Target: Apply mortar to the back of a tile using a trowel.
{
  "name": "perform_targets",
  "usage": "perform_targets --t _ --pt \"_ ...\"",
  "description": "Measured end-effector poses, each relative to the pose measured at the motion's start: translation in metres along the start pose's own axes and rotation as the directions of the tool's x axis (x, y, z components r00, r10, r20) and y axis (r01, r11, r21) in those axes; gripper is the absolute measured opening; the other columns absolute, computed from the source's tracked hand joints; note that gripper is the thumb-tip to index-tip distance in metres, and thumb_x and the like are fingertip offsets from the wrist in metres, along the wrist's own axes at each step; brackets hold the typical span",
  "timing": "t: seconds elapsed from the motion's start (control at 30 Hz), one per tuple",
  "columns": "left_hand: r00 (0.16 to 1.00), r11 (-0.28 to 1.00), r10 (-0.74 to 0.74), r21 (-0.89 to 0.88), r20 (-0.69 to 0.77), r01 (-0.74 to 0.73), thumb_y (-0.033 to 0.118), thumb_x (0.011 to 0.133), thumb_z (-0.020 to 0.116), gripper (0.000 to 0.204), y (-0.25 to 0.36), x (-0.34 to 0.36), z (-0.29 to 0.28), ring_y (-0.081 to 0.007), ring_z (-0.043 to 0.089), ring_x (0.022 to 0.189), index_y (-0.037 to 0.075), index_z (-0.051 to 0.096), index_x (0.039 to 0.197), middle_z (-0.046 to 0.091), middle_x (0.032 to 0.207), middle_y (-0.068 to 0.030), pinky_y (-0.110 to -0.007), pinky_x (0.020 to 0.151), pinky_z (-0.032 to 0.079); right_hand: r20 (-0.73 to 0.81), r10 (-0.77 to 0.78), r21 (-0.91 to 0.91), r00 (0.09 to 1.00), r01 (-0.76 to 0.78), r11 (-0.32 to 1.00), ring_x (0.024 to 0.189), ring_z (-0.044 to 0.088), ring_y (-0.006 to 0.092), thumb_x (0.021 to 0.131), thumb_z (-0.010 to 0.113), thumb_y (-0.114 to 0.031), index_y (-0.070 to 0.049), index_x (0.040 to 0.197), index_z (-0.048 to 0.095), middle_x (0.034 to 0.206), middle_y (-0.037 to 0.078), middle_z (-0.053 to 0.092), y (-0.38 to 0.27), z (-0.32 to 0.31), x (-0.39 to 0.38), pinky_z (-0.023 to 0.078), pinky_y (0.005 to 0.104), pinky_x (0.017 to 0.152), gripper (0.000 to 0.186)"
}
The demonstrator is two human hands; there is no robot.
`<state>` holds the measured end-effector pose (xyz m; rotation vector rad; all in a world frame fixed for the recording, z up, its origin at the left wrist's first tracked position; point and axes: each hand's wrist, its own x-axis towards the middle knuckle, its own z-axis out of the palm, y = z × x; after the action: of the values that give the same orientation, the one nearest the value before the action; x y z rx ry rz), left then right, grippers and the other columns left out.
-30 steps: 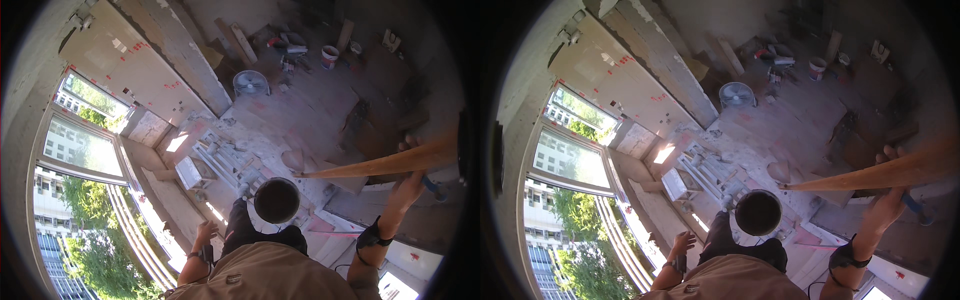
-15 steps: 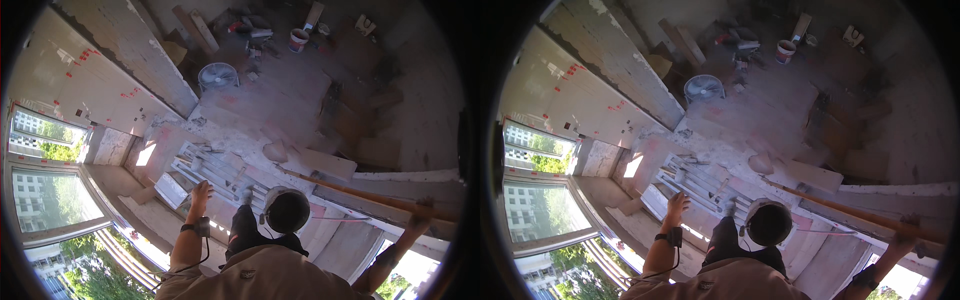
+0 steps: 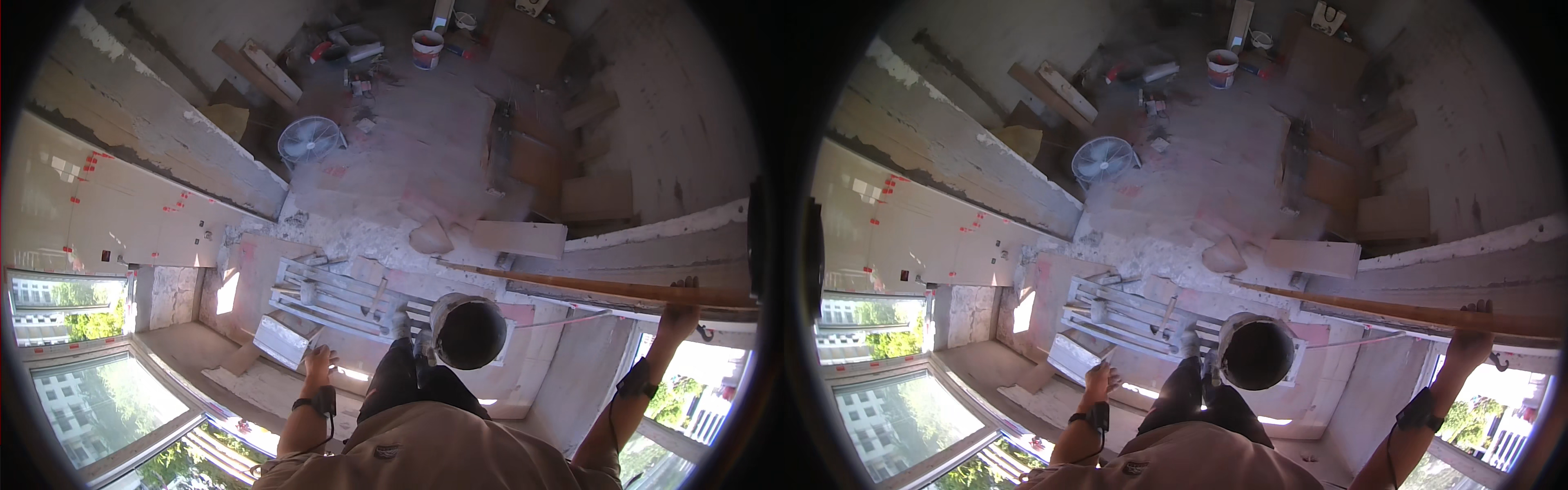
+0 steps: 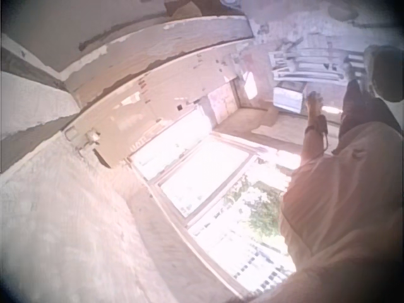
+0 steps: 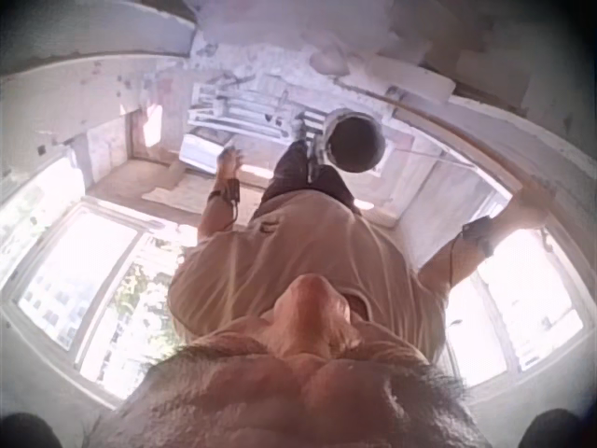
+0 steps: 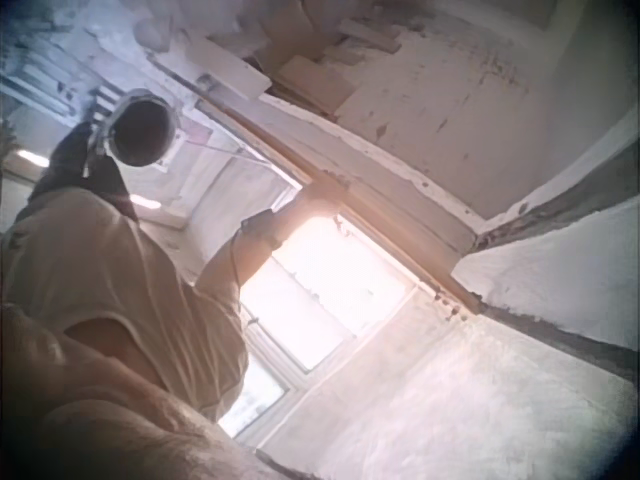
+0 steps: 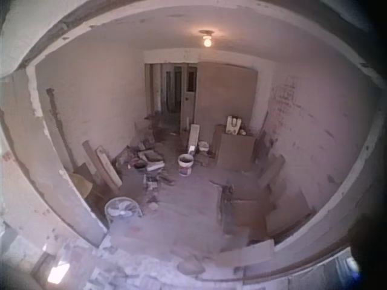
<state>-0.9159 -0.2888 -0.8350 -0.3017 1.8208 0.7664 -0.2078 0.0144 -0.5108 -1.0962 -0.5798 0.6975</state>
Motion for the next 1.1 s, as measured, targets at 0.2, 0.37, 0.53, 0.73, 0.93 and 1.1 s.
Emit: perform_targets --t 0.2,0.37,0.53,0.73,0.93,1.1 --pt "0.97 0.967 0.235 0.089 0.057 -0.239 0.03 0.091 0.057 0.029 0.06 -0.045 0.025 -0.0115 0.06 0.07 0.007 0.064 0.108 0.063 0.087 -0.0013 -0.028 0.059 0.047 -0.223 -0.025 -0.074 0.974 0.009 0.997 0.13 0.048 0.025 0.105 0.04 -0.034 -0.008 0.146 0.04 0.139 0.01 0.051 0.001 0.038 -0.052 0.04 0.0433 0.103 0.049" --pt "0.963 0.957 0.264 0.107 0.057 -0.269 0.033 0.092 0.056 0.034 0.055 -0.055 0.003 -0.0127 0.062 0.076 0.007 0.062 0.113 0.064 0.094 -0.0023 -0.029 0.062 0.049 -0.059 -0.131 -0.268 0.99 0.111 0.957 0.136 0.04 0.0263 0.105 0.039 -0.036 -0.008 0.148 0.036 0.147 0.011 0.043 0.022 0.005 -0.046 0.03 0.045 0.11 0.051" --pt "0.977 0.967 0.202 0.143 0.071 -0.21 0.036 0.094 0.058 0.045 0.044 -0.057 -0.018 -0.0224 0.067 0.091 0.007 0.053 0.129 0.067 0.107 -0.009 -0.037 0.071 0.052 -0.324 0.15 -0.005 0.934 -0.16 0.987 0.123 0.053 0.0209 0.105 0.038 -0.035 -0.005 0.142 0.045 0.144 0.01 0.049 0.075 -0.072 -0.042 0.042 0.0368 0.102 0.048" --pt "0.991 0.959 0.12 0.25 0.055 -0.131 0.032 0.096 0.058 0.031 0.056 -0.017 -0.047 -0.0211 0.069 0.082 0.008 0.058 0.116 0.068 0.094 -0.0077 -0.033 0.063 0.053 -0.485 0.324 -0.099 0.812 -0.419 0.903 0.047 0.037 0.0087 0.098 0.057 -0.024 -0.013 0.085 0.057 0.061 -0.004 0.042 0.176 -0.109 -0.173 0.034 0.0265 0.044 0.017" --pt "0.963 0.916 0.204 0.312 0.179 -0.252 0.029 0.094 0.062 0.027 0.116 0.048 -0.056 -0.0196 0.07 0.066 0.004 0.062 0.106 0.068 0.079 -0.008 -0.029 0.055 0.053 -0.559 0.405 -0.238 0.723 -0.608 0.757 0.042 0.029 0.0078 0.096 0.058 -0.028 -0.017 0.074 0.049 0.057 -0.006 0.035 0.216 -0.053 -0.304 0.027 0.0263 0.039 0.026" --pt "0.882 0.78 0.429 0.411 0.196 -0.471 0.036 0.093 0.059 0.039 0.169 0.117 -0.116 -0.0176 0.064 0.052 -0.002 0.066 0.087 0.065 0.063 -0.0097 -0.028 0.049 0.051 -0.543 0.589 -0.314 0.599 -0.795 0.519 0.042 0.03 0.0065 0.093 0.061 -0.042 -0.018 0.076 0.049 0.056 -0.007 0.034 0.235 0.015 -0.373 0.024 0.0242 0.039 0.033"
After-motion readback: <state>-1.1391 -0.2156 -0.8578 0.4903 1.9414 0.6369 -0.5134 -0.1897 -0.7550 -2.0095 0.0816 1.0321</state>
